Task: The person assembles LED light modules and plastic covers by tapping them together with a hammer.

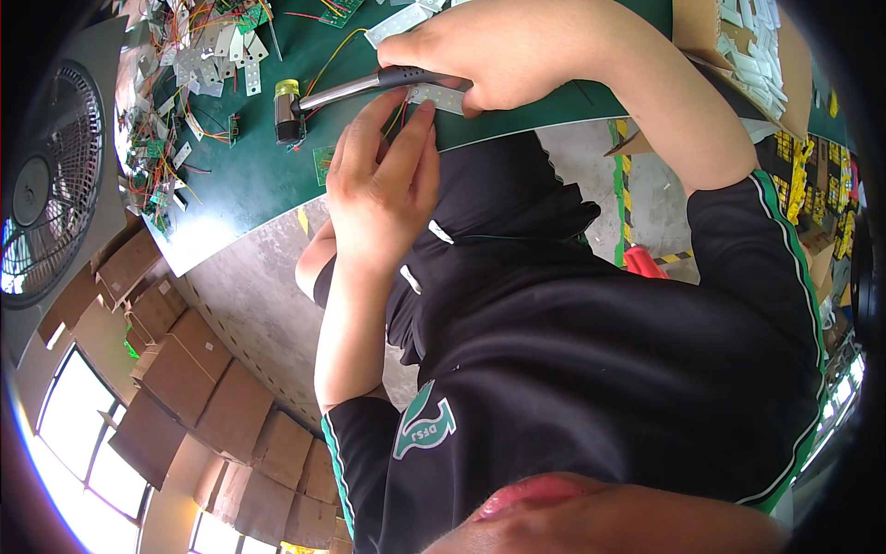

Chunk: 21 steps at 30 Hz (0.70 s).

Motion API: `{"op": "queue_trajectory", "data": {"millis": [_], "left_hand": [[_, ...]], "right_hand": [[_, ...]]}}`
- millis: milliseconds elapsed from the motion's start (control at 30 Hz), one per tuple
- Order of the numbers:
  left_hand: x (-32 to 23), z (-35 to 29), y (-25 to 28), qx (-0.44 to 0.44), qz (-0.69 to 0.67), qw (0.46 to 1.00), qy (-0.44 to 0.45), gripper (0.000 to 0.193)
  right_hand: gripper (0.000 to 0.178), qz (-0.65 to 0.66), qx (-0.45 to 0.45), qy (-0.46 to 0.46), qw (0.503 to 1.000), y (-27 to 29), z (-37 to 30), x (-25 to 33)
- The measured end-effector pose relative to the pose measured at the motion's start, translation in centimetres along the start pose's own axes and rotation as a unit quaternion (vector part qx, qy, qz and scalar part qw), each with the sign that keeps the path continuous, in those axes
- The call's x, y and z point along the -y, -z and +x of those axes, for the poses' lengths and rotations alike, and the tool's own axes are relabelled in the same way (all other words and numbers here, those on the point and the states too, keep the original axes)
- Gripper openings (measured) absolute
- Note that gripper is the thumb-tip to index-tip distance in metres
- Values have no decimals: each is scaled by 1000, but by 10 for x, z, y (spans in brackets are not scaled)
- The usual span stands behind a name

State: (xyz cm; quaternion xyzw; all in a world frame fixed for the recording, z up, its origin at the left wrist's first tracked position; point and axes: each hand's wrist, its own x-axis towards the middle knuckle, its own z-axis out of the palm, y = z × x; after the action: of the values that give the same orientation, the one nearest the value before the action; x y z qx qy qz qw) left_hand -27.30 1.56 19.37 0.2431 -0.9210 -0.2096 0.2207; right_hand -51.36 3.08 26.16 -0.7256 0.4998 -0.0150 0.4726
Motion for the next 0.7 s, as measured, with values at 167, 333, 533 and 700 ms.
{"op": "queue_trajectory", "data": {"millis": [167,333,533,700], "left_hand": [[1,1,-2,-11,10,1000,-23,26],[-5,5,1,1,-11,1000,2,23],[-5,1,9,-3,-59,997,47,19],[-11,4,22,18,-62,991,120,12]], "right_hand": [[35,23,10,-81,996,2,7,23],[31,5,-41,4,999,-6,7,-3],[28,-15,-119,-44,992,-14,-4,14],[28,-20,-81,-49,995,-4,0,11]]}}
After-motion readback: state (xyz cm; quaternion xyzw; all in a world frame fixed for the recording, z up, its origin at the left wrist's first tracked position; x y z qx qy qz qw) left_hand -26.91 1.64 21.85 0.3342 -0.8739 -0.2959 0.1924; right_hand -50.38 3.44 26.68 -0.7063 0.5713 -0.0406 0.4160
